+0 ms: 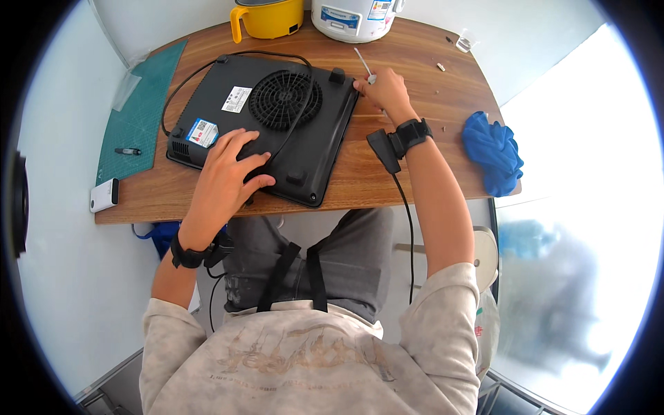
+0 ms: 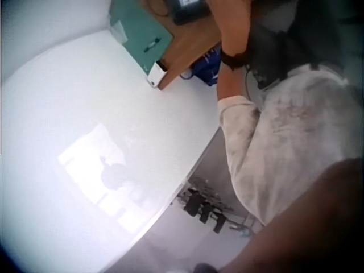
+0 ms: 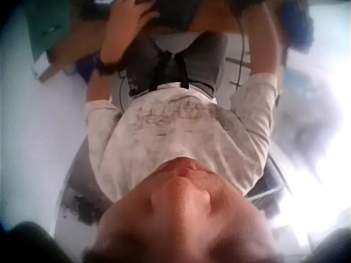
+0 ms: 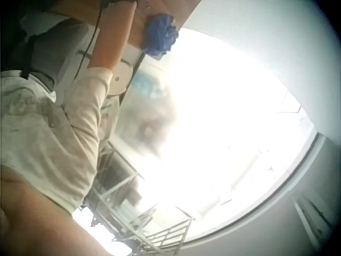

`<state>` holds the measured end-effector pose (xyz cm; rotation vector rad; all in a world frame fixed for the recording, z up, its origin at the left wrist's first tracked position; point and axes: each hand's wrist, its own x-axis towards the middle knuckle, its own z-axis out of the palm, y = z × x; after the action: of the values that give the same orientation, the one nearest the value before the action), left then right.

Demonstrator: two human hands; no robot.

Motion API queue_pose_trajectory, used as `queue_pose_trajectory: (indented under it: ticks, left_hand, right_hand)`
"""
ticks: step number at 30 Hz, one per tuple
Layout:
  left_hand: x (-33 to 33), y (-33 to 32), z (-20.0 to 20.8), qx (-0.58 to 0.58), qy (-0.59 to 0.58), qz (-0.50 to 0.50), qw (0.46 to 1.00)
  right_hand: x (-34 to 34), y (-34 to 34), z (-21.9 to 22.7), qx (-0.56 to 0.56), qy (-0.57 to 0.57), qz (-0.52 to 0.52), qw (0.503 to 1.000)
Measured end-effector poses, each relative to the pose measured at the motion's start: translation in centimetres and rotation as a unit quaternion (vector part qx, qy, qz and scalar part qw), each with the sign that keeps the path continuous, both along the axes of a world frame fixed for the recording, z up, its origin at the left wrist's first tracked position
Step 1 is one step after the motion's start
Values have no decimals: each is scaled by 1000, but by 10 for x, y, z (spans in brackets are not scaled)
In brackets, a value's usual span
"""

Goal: The person uses a screwdriver to remove screws from the lid of a yellow electric kettle and then from the base of a black portable fan. The person places the removed screws on the table and sets the kettle lid aside.

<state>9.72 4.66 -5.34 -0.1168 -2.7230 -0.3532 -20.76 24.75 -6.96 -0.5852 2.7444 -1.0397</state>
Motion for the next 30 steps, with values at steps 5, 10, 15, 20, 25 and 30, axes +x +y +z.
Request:
queue_pose_trajectory:
  ticks: [5,10,15,20,25,30]
  left_hand:
    - [-11,-2,-11,-5,-36,0,999]
    - [-23,4,-13,-26,-8,-1,1000]
    - [-34,10,-8,-44,-18,16,999]
    - [-52,10,-6,-70,1,11,997]
    - [-74,14,14,-126,-86,4,988]
    - [-94,18,35,-175,-158,-23,972]
  right_hand:
    - [4,-1,-8,-52,-20,1,998]
    - [13,6,-17,-98,-105,11,990]
    - [45,17,-15,-159,-172,30,972]
    - [70,34,-20,-205,-163,54,964]
    - [74,37,-31,-168,-95,32,981]
    - [74,30,-26,-178,-115,19,977]
